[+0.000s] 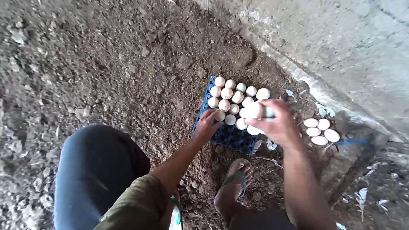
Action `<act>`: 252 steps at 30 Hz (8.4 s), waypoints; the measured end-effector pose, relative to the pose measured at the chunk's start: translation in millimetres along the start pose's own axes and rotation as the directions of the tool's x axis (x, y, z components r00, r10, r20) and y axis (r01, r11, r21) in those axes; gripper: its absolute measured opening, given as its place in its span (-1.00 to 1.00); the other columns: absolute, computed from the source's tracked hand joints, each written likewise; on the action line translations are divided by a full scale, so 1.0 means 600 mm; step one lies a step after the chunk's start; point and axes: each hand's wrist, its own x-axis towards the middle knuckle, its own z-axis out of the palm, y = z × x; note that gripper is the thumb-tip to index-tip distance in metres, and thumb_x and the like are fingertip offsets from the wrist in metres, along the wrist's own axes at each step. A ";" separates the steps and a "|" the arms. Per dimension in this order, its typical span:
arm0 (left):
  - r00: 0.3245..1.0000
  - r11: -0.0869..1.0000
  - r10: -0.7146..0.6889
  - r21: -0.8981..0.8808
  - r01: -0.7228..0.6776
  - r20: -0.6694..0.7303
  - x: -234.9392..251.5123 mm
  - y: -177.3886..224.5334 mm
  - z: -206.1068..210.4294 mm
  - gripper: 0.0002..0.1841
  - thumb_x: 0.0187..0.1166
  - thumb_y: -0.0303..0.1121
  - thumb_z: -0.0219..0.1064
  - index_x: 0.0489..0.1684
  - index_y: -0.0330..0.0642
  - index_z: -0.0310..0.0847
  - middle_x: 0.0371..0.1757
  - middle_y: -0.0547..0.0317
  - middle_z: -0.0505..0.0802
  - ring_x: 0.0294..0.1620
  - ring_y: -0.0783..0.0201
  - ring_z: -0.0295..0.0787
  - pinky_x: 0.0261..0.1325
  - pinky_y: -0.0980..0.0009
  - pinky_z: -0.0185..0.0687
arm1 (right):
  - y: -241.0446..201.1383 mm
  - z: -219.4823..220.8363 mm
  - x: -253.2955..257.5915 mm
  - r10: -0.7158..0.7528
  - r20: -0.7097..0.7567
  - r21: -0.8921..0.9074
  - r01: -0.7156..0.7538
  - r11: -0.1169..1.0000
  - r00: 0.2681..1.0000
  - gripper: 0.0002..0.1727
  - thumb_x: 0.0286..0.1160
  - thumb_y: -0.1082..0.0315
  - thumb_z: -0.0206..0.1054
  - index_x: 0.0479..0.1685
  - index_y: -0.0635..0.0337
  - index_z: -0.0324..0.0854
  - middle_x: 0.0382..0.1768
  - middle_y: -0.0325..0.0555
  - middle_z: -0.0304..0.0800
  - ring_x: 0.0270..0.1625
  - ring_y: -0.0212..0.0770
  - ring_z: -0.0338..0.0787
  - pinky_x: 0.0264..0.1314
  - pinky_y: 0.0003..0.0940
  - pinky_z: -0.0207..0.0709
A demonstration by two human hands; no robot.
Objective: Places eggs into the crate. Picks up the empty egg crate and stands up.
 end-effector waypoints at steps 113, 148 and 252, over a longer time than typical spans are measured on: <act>0.778 0.990 -0.141 0.074 0.121 0.612 -0.069 0.107 -0.080 -0.68 0.70 -0.37 0.11 0.23 -0.31 0.68 -0.19 -0.08 0.83 -0.27 0.12 0.75 -0.08 0.12 0.68 | 0.028 0.168 -0.091 0.377 0.064 -0.243 -0.352 0.904 0.924 -0.35 0.25 -0.19 0.62 0.26 0.02 0.74 0.42 0.38 0.50 0.27 0.25 0.72 0.21 0.05 0.70; 0.892 0.980 -0.042 -0.154 0.124 0.449 -0.070 0.122 -0.016 -0.50 0.66 -0.34 0.14 0.54 -0.42 0.40 -0.01 -0.02 0.79 -0.14 0.32 0.78 -0.02 0.31 0.77 | 0.278 0.070 -0.135 0.471 -0.646 0.105 -0.541 0.834 0.601 -0.50 0.53 0.21 0.31 0.38 0.32 0.57 0.48 0.38 0.51 0.56 0.41 0.45 0.52 0.43 0.32; 0.762 0.772 -0.635 0.160 0.616 0.127 0.136 -0.008 -0.060 -0.45 0.90 -0.10 -0.19 0.23 -0.33 0.67 0.17 -0.46 0.76 0.30 -0.38 0.66 0.29 -0.40 0.40 | 0.197 0.129 -0.039 0.624 -0.198 0.273 -0.569 0.776 0.756 -0.54 0.86 0.17 0.02 0.32 0.31 0.69 0.18 0.24 0.81 0.31 0.09 0.75 0.46 0.10 0.49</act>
